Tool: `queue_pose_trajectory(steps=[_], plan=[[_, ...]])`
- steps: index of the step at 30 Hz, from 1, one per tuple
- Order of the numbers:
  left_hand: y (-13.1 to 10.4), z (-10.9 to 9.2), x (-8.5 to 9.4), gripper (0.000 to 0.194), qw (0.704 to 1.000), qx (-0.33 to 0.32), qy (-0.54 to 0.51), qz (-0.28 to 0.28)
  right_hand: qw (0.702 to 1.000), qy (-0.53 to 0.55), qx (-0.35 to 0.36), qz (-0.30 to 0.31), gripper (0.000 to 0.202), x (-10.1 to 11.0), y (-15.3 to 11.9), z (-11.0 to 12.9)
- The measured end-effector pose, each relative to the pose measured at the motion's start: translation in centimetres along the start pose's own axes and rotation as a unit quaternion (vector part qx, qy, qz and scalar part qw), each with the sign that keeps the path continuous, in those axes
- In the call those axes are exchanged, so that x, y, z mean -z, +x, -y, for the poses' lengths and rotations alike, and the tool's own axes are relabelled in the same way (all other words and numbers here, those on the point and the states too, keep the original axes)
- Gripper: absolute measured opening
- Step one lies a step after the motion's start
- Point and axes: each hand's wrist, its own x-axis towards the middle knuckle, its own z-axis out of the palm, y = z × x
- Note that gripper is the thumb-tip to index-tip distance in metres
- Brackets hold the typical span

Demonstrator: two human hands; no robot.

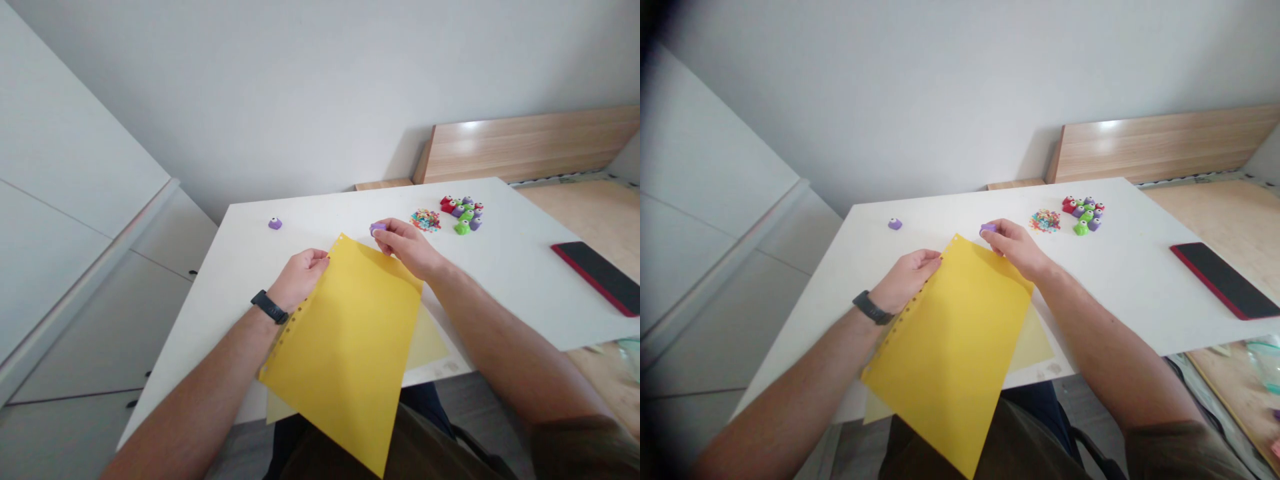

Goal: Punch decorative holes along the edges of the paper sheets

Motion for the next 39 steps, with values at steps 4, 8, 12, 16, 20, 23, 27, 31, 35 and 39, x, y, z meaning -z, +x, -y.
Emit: queue_pose_trajectory(steps=[4, 8, 12, 16, 20, 23, 27, 31, 35, 39], plan=[[-1.1, -0.2, -0.2, 0.035, 0.999, -0.02, -0.005, 0.047, 0.994, -0.104, 0.015, -0.01, 0.032, 0.1, 0.0, -0.1], [-1.5, -0.1, -0.4, 0.034, 0.998, -0.034, 0.011, 0.051, 0.984, -0.18, 0.016, 0.007, 0.032, 0.0, -0.2, 0.0], [-1.7, 0.1, -0.8, 0.033, 0.997, -0.052, 0.002, 0.056, 0.978, -0.206, 0.017, 0.033, 0.03, 0.0, -0.3, -0.3], [-1.8, 0.2, -1.0, 0.035, 0.997, -0.061, 0.019, 0.05, 0.979, -0.197, 0.018, 0.046, 0.03, 0.1, -0.3, -0.4], [-1.8, 0.1, -1.2, 0.035, 0.997, -0.062, 0.019, 0.052, 0.982, -0.172, 0.019, 0.071, 0.031, 0.0, -0.6, 0.0], [-1.9, 0.0, -1.3, 0.037, 0.996, -0.059, -0.006, 0.066, 0.981, -0.165, 0.011, 0.105, 0.032, -0.3, -0.9, 0.4], [-2.0, -0.2, -1.4, 0.037, 0.995, -0.076, -0.009, 0.07, 0.975, -0.177, 0.003, 0.132, 0.032, -0.9, -1.3, 0.6], [-2.0, -0.2, -1.5, 0.036, 0.994, -0.086, -0.004, 0.07, 0.972, -0.198, 0.004, 0.127, 0.033, -1.1, -1.3, 0.6], [-2.2, -0.3, -1.6, 0.035, 0.992, -0.091, -0.016, 0.082, 0.974, -0.195, 0.004, 0.115, 0.034, -1.2, -1.3, 0.7], [-2.5, -0.5, -1.8, 0.036, 0.991, -0.095, -0.019, 0.09, 0.974, -0.182, 0.003, 0.133, 0.033, -1.3, -1.5, 0.7]])
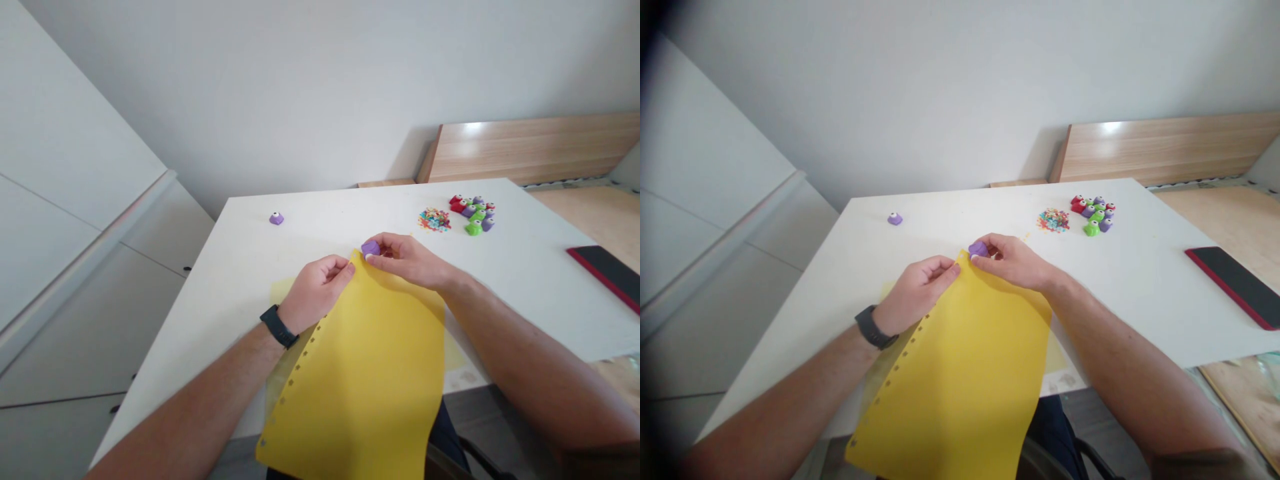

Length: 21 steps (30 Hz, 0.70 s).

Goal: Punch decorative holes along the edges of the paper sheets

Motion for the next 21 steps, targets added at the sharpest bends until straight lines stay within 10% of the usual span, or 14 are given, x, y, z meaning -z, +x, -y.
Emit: queue_pose_trajectory(steps=[21], plan=[[0.1, 0.2, -0.1, 0.034, 1.0, 0.016, -0.018, -0.01, 0.993, 0.113, -0.019, 0.032, 0.043, -0.1, -0.1, -0.2]])
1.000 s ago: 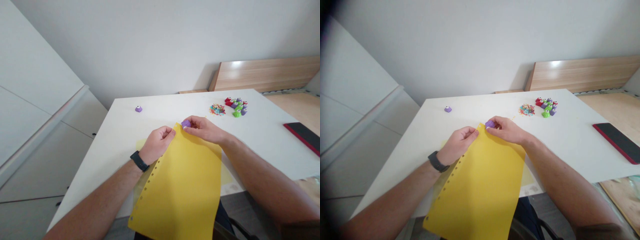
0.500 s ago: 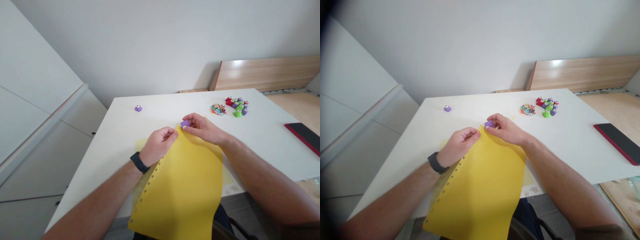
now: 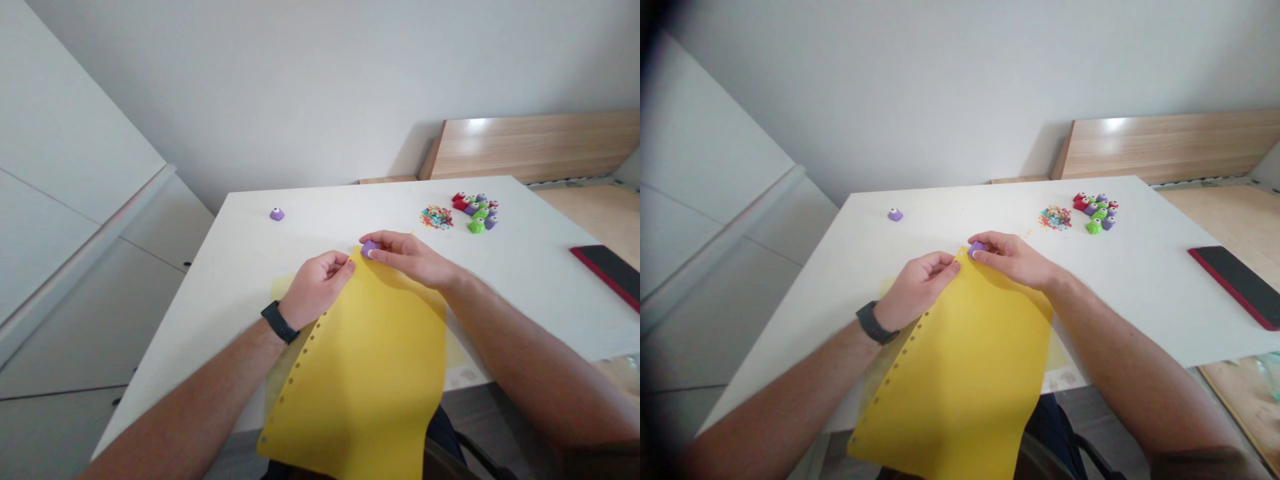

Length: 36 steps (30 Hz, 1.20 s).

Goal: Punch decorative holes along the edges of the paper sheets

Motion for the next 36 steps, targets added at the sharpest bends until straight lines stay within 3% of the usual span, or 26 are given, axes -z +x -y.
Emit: queue_pose_trajectory(steps=[5, 17, 22, 36], plan=[[0.19, 0.19, 0.04, 0.034, 1.0, 0.002, 0.002, -0.004, 1.0, 0.017, -0.002, 0.025, 0.044, -0.23, -0.04, -0.15], [0.09, 0.43, -0.05, 0.029, 1.0, -0.014, -0.002, 0.002, 0.998, -0.062, 0.013, 0.009, 0.045, -0.62, 0.06, -0.29], [0.13, 0.41, -0.08, 0.03, 1.0, -0.011, 0.0, 0.0, 0.998, -0.06, 0.013, -0.005, 0.047, -0.64, 0.18, -0.5], [0.19, 0.85, 0.03, 0.033, 1.0, -0.024, 0.002, 0.012, 0.999, -0.031, 0.002, 0.029, 0.038, -0.59, 0.11, -0.01]])
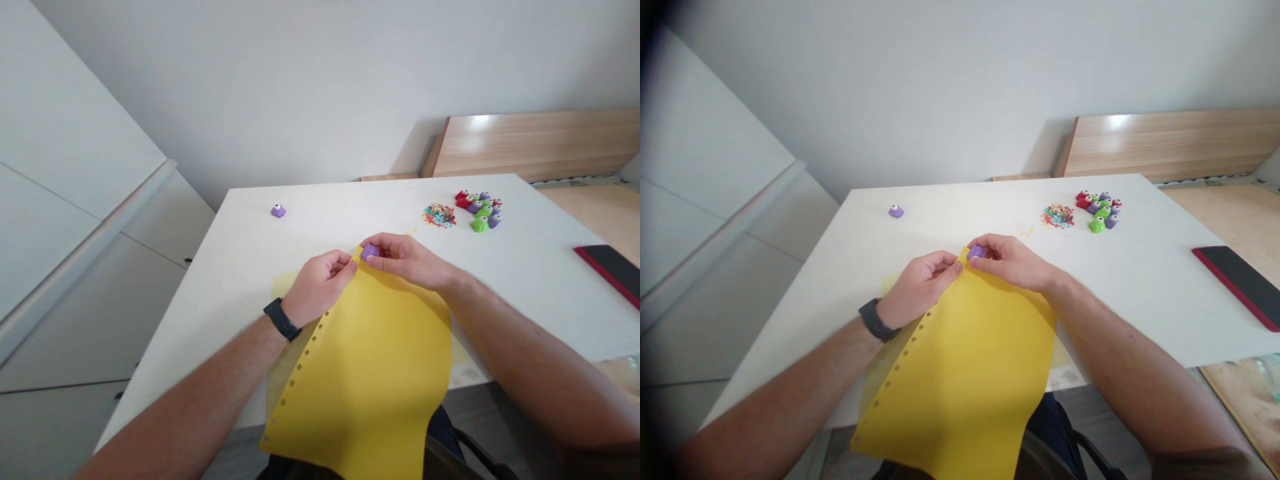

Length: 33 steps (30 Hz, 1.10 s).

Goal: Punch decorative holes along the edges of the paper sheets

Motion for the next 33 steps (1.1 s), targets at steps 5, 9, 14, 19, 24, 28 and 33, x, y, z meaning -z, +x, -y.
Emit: queue_pose_trajectory(steps=[5, 9, 14, 19, 24, 28, 33], plan=[[0.01, 0.03, 0.0, 0.033, 1.0, -0.001, 0.013, 0.003, 1.0, -0.009, -0.001, -0.005, 0.036, -0.01, 0.07, 0.01], [-0.02, -0.1, -0.01, 0.032, 1.0, 0.0, 0.004, 0.009, 1.0, -0.009, -0.001, -0.006, 0.035, -0.08, 0.05, 0.08], [-0.02, -0.04, 0.02, 0.031, 1.0, -0.004, 0.01, 0.009, 1.0, -0.008, -0.003, -0.007, 0.034, -0.14, 0.06, 0.12], [0.04, 0.16, 0.01, 0.033, 1.0, -0.004, 0.012, 0.007, 1.0, -0.018, 0.002, -0.012, 0.034, -0.17, 0.1, 0.05], [0.04, 0.18, -0.05, 0.033, 1.0, -0.003, 0.023, 0.008, 1.0, -0.028, 0.005, -0.015, 0.035, -0.14, 0.13, -0.14], [0.05, 0.2, -0.02, 0.032, 1.0, -0.006, 0.028, 0.007, 0.999, -0.031, 0.005, -0.023, 0.034, -0.16, 0.25, -0.32], [0.09, 0.22, 0.02, 0.033, 0.999, -0.006, 0.033, 0.004, 0.998, -0.053, 0.004, -0.042, 0.03, -0.42, 0.29, -0.26]])
